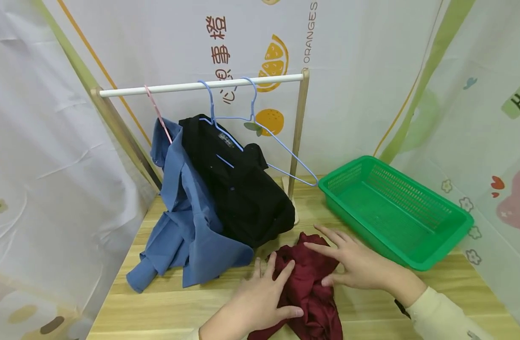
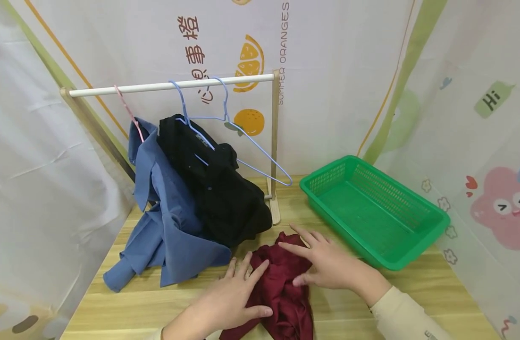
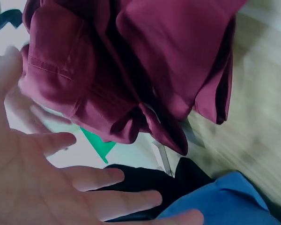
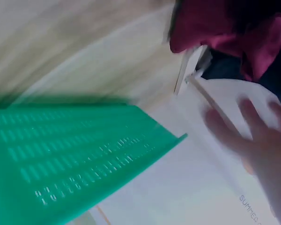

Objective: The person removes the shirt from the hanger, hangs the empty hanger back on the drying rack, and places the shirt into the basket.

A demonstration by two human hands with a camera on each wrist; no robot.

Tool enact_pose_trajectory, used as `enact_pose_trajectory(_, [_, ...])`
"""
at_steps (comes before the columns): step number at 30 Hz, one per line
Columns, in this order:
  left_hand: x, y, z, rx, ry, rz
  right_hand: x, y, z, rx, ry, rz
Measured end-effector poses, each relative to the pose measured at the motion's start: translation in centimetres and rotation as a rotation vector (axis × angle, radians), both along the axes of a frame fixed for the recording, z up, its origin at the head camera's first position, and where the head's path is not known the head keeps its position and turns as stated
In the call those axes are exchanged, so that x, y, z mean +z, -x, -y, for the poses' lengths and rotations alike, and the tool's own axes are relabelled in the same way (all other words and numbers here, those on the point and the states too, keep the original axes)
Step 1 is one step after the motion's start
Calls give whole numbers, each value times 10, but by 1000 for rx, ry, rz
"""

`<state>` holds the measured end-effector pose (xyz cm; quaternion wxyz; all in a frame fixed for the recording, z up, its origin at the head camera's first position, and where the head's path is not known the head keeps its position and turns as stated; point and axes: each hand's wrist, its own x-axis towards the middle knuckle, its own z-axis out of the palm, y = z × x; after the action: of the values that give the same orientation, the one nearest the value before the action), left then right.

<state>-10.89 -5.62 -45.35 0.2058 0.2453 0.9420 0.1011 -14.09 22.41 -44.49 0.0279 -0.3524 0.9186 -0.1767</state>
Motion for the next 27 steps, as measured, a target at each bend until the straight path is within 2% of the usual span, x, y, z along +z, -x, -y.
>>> enact_pose_trajectory(2, [-5, -3, -1, 20, 9, 25, -4, -2, 0, 21, -38, 188])
enact_pose_trajectory(3, [-8, -4, -1, 12, 31, 38, -7, -4, 1, 34, -66, 253])
enact_pose_trajectory(5, [-15, -6, -1, -20, 95, 54, -17, -9, 5, 58, -147, 315])
enact_pose_trajectory(9, [-34, -8, 2, -68, 227, 62, -41, -22, 12, 87, -310, 187])
enact_pose_trajectory(13, [-48, -7, 6, -65, 257, 33, -53, -27, 16, 81, -372, 54])
enact_pose_trajectory(16, [-52, -5, 11, -82, 241, 3, -56, -26, 19, 73, -378, 56])
enact_pose_trajectory(19, [-55, -1, 14, -126, 209, -34, -60, -26, 20, 69, -324, 117])
enact_pose_trajectory(23, [-59, 3, 15, -200, 137, -149, -63, -28, 22, 70, -227, 173])
enact_pose_trajectory(25, [-60, 3, 14, -243, 107, -229, -64, -29, 23, 89, -213, 139])
enact_pose_trajectory(27, [-61, 1, 12, -289, 83, -310, -64, -31, 26, 132, -222, 45])
